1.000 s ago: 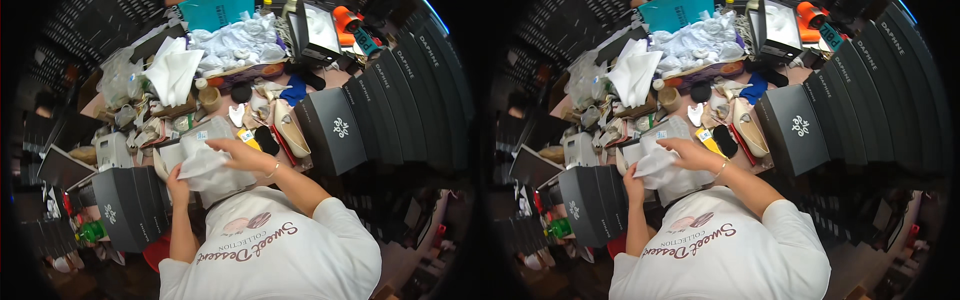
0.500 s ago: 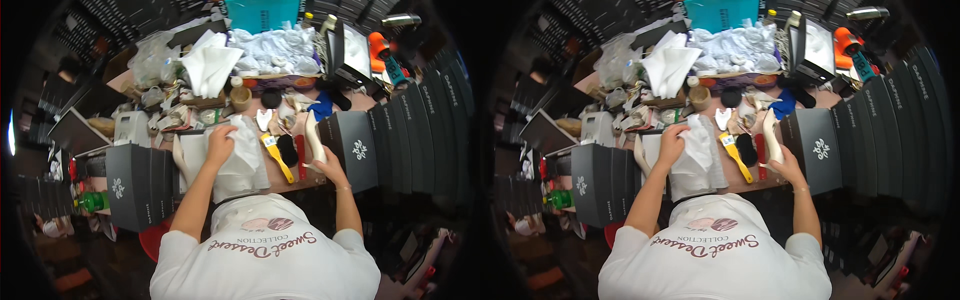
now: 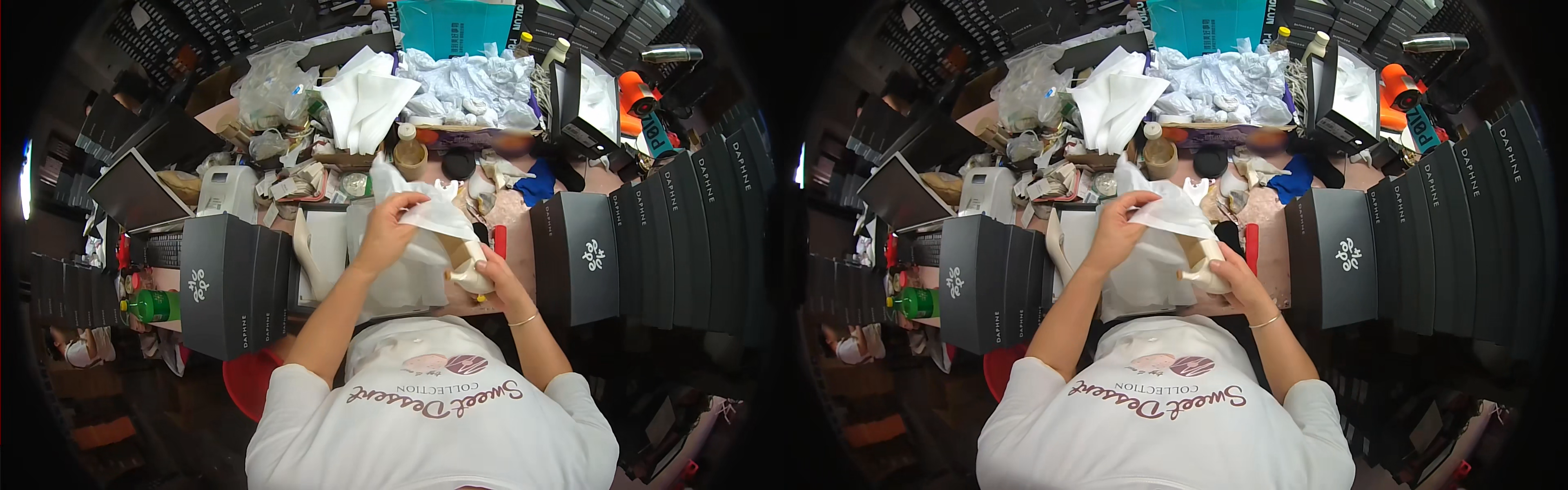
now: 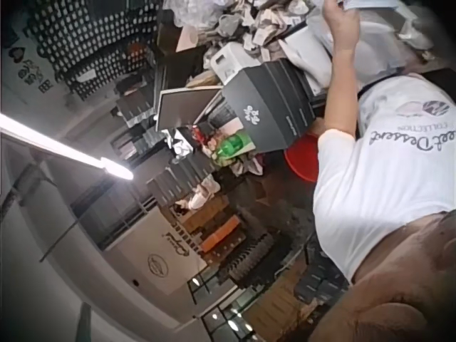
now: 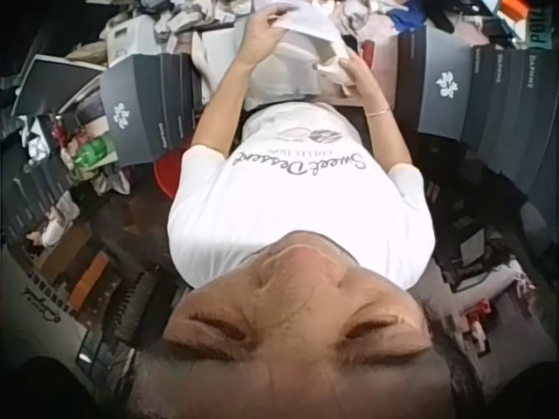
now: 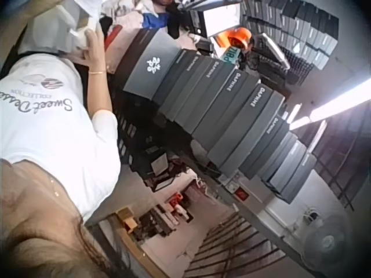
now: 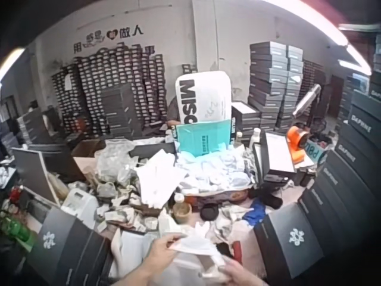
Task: The recorder cleans shoes with a brush and packs them into shoeboxes with protective tissue paper.
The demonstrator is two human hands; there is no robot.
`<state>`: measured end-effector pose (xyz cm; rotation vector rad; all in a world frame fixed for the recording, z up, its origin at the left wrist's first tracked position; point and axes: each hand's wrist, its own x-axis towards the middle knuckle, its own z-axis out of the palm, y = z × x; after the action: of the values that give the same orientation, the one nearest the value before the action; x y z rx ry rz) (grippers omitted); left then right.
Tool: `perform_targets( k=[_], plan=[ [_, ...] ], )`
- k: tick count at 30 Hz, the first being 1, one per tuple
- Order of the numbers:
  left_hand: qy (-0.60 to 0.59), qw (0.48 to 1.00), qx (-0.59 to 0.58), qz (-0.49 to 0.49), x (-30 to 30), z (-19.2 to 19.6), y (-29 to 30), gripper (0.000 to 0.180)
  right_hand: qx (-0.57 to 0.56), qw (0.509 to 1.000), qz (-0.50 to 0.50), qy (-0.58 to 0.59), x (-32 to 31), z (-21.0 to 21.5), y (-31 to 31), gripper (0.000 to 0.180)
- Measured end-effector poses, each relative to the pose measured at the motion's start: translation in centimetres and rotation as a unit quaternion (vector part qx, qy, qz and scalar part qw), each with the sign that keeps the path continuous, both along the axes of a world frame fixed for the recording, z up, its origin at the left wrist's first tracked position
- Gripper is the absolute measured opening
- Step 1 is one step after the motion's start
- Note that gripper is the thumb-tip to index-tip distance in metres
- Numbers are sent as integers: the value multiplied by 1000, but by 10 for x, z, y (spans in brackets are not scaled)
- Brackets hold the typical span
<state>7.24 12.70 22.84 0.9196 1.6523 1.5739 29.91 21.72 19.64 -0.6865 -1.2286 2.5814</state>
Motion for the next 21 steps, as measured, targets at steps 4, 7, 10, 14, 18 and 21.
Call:
perform_targets(
  k=[4, 7, 10, 14, 18, 21],
  plan=[
    [196, 980, -24, 6, -25, 1, -5, 30, -183, 980, 1, 72, 15, -31, -1, 55],
    [215, 977, -6, -11, -15, 3, -9, 32, -205, 974, 27, 93, 21, -30, -6, 59],
    [237, 970, -21, -46, 1, 9, -12, 32, -221, 968, 34, 114, 21, -25, -8, 59],
    [308, 948, 60, -53, 37, 27, -30, 39, -195, 974, 13, 113, 9, 7, -20, 56],
    [376, 901, 203, -79, 74, 44, -36, 48, -205, 964, -166, 38, -27, 35, -49, 49],
    [391, 882, 248, -89, 80, 32, -30, 48, 230, 964, -132, 21, -30, 6, -48, 49]
  ],
)
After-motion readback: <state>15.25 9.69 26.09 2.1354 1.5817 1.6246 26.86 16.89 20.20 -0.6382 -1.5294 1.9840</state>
